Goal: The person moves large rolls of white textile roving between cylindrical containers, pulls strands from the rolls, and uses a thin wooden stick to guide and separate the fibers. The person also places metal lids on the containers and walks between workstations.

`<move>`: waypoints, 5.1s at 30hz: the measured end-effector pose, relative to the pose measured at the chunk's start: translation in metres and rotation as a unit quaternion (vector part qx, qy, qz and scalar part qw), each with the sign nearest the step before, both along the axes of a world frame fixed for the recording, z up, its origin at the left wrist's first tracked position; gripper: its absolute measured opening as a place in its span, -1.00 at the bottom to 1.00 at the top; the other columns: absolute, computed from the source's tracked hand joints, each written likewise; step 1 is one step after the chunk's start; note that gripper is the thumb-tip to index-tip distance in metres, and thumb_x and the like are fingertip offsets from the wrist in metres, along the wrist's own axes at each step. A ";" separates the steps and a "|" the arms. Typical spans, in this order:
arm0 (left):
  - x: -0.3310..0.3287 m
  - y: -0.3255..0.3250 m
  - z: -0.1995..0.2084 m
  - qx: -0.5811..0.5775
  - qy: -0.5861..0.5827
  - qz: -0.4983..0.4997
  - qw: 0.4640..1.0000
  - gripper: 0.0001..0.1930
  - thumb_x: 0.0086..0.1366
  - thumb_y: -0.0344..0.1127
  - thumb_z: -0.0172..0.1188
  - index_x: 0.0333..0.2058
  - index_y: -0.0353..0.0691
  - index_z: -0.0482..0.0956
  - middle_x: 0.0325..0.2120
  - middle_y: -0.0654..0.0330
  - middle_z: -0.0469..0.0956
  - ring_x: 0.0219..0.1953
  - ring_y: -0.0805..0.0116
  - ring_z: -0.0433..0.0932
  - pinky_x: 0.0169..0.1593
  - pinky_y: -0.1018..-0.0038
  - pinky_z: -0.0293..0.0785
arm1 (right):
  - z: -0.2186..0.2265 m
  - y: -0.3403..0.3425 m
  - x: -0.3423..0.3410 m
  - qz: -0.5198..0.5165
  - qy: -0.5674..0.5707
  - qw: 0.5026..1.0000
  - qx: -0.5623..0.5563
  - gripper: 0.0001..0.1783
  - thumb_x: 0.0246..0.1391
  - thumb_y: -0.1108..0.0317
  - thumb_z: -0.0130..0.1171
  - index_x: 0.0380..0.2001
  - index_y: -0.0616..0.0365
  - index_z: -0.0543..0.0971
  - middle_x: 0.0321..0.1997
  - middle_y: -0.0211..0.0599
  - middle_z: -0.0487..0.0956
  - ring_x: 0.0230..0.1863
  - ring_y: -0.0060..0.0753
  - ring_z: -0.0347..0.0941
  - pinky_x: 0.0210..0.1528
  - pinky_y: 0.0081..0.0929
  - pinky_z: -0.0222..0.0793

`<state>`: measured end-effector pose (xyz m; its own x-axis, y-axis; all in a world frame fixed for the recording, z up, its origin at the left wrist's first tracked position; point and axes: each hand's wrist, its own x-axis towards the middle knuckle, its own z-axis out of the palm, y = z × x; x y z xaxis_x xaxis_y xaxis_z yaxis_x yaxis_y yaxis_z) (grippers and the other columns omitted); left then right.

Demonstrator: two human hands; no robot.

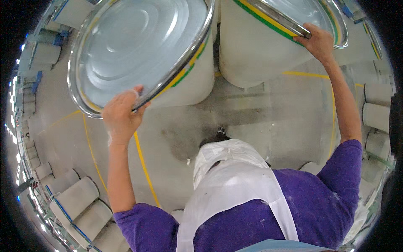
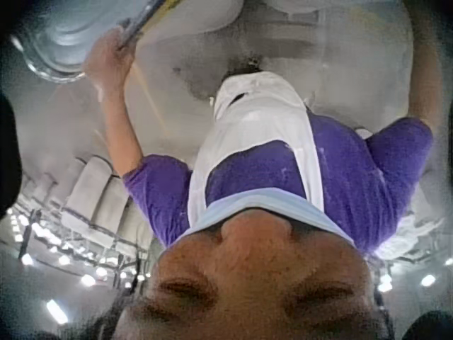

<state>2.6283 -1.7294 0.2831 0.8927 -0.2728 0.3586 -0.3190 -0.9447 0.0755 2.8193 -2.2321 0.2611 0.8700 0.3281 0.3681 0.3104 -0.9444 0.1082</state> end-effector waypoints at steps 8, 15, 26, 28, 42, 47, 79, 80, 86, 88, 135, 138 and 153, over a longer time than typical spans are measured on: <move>0.057 0.018 0.005 -0.008 -0.026 0.014 1.000 -0.70 -0.17 -0.30 0.44 -0.48 -0.18 0.50 -0.30 0.28 0.65 -0.42 0.28 0.56 -0.36 0.43 0.45 | 0.000 -0.015 0.074 0.038 -0.065 0.997 -0.031 -0.48 -0.19 -0.14 0.34 -0.20 -0.09 0.57 -0.34 -0.41 0.62 -0.33 -0.22 0.57 -0.34 -0.30 0.45; 0.147 0.044 -0.007 0.036 -0.012 0.054 0.998 -0.65 -0.13 -0.22 0.43 -0.33 -0.20 0.60 -0.43 0.24 0.60 -0.46 0.27 0.53 -0.40 0.40 0.39 | -0.007 -0.011 0.143 0.029 -0.026 0.999 -0.012 -0.56 -0.21 -0.04 0.38 -0.42 0.05 0.50 -0.51 -0.35 0.48 -0.46 -0.23 0.48 -0.43 -0.32 0.34; 0.264 0.069 -0.020 0.014 -0.033 0.048 0.998 -0.66 -0.13 -0.22 0.45 -0.39 -0.22 0.56 -0.42 0.23 0.62 -0.46 0.24 0.53 -0.37 0.38 0.41 | 0.003 -0.020 0.146 0.023 -0.001 1.000 0.020 -0.60 -0.37 0.16 0.46 -0.56 0.10 0.46 -0.50 -0.36 0.47 -0.45 -0.25 0.47 -0.43 -0.35 0.33; 0.277 0.083 -0.017 -0.002 -0.038 0.047 0.998 -0.63 -0.16 -0.24 0.47 -0.36 -0.22 0.56 -0.43 0.22 0.61 -0.44 0.22 0.53 -0.35 0.37 0.42 | 0.000 -0.023 0.146 0.025 -0.001 1.000 0.013 -0.59 -0.40 0.17 0.47 -0.58 0.10 0.44 -0.51 -0.36 0.46 -0.45 -0.24 0.47 -0.44 -0.34 0.32; 0.337 0.116 -0.050 0.012 -0.075 0.102 0.992 -0.52 -0.21 -0.20 0.49 -0.24 -0.20 0.61 -0.51 0.12 0.52 -0.43 0.12 0.50 -0.35 0.29 0.39 | -0.002 -0.029 0.196 0.092 0.034 0.994 0.040 -0.57 -0.51 0.19 0.47 -0.58 0.04 0.43 -0.54 -0.42 0.43 -0.44 -0.27 0.44 -0.45 -0.31 0.30; 0.414 0.159 -0.070 0.022 -0.053 0.197 0.979 -0.58 -0.20 -0.23 0.48 -0.32 -0.19 0.57 -0.54 0.10 0.49 -0.43 0.02 0.48 -0.35 0.21 0.38 | -0.006 -0.062 0.198 0.089 0.079 0.992 0.035 -0.63 -0.48 0.19 0.47 -0.61 -0.01 0.46 -0.52 -0.41 0.42 -0.46 -0.26 0.43 -0.47 -0.29 0.28; 0.738 -0.291 -0.105 -0.075 0.032 0.098 0.992 -0.51 0.31 -0.07 0.04 0.07 -0.31 0.35 -0.01 -0.03 0.48 -0.05 -0.05 0.50 -0.01 0.18 0.41 | -0.096 -0.161 0.204 0.349 0.028 0.930 0.113 -0.90 -0.06 0.26 0.06 -0.51 -0.02 0.39 -0.43 -0.41 0.37 -0.36 -0.37 0.43 -0.37 -0.42 0.36; 0.729 -0.283 -0.111 -0.036 0.011 0.126 0.991 -0.48 0.32 -0.05 0.03 0.07 -0.36 0.34 -0.01 -0.07 0.47 -0.05 -0.07 0.50 -0.01 0.18 0.40 | -0.097 -0.171 0.210 0.363 0.044 0.926 0.093 -0.90 -0.06 0.26 0.06 -0.53 -0.02 0.40 -0.42 -0.40 0.37 -0.36 -0.36 0.43 -0.38 -0.41 0.36; 0.700 -0.233 -0.119 0.048 -0.006 0.239 0.970 -0.36 0.33 0.07 -0.04 0.08 -0.48 0.30 -0.01 -0.21 0.44 0.00 -0.17 0.44 0.04 0.16 0.37 | -0.095 -0.243 0.280 0.440 -0.021 0.882 0.166 -0.63 -0.35 0.13 0.36 -0.48 -0.01 0.43 -0.27 -0.37 0.42 -0.09 -0.25 0.32 0.00 -0.28 0.27; 0.709 -0.232 -0.110 -0.014 0.086 0.257 0.963 -0.33 0.33 0.11 -0.06 0.08 -0.49 0.30 0.00 -0.23 0.42 0.02 -0.18 0.42 0.06 0.15 0.35 | -0.099 -0.263 0.308 0.435 -0.081 0.863 0.246 -0.60 -0.42 0.13 0.42 -0.47 0.00 0.50 -0.12 -0.30 0.46 0.07 -0.18 0.29 0.19 -0.15 0.18; 1.419 -1.227 -0.125 0.118 0.062 0.381 0.915 -0.67 0.03 -0.34 0.24 -0.17 -0.19 0.55 -0.15 -0.11 0.54 -0.12 -0.07 0.52 -0.10 0.18 0.46 | -0.220 -1.433 1.155 -0.115 0.256 0.849 0.447 -0.65 0.01 0.17 0.22 -0.13 0.04 0.55 -0.20 -0.27 0.61 -0.15 -0.24 0.53 -0.10 -0.34 0.41; 1.450 -1.245 -0.132 0.190 0.046 0.433 0.880 -0.69 0.05 -0.32 0.23 -0.18 -0.21 0.54 -0.03 -0.11 0.48 -0.02 -0.06 0.49 -0.05 0.20 0.45 | -0.173 -1.480 1.236 -0.085 0.185 0.893 0.402 -0.70 0.00 0.19 0.20 -0.18 0.03 0.58 -0.20 -0.27 0.61 -0.15 -0.22 0.53 -0.11 -0.30 0.41; 1.533 -1.504 -0.237 0.056 0.123 0.399 0.907 -0.41 0.15 0.08 0.08 0.05 -0.21 0.44 0.07 -0.06 0.41 0.14 -0.09 0.33 0.14 -0.10 0.18 | 0.147 -1.621 1.728 0.046 -0.120 0.977 0.171 -0.12 -0.04 0.30 0.19 0.32 0.02 0.02 -0.30 -0.15 0.56 -0.27 -0.01 0.49 -0.22 -0.14 0.41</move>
<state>4.1617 -3.2336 0.0458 0.8708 0.4737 0.1314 0.4838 -0.8732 -0.0586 4.5471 -3.8527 0.4078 0.7184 0.2235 0.6588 0.4001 -0.9074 -0.1284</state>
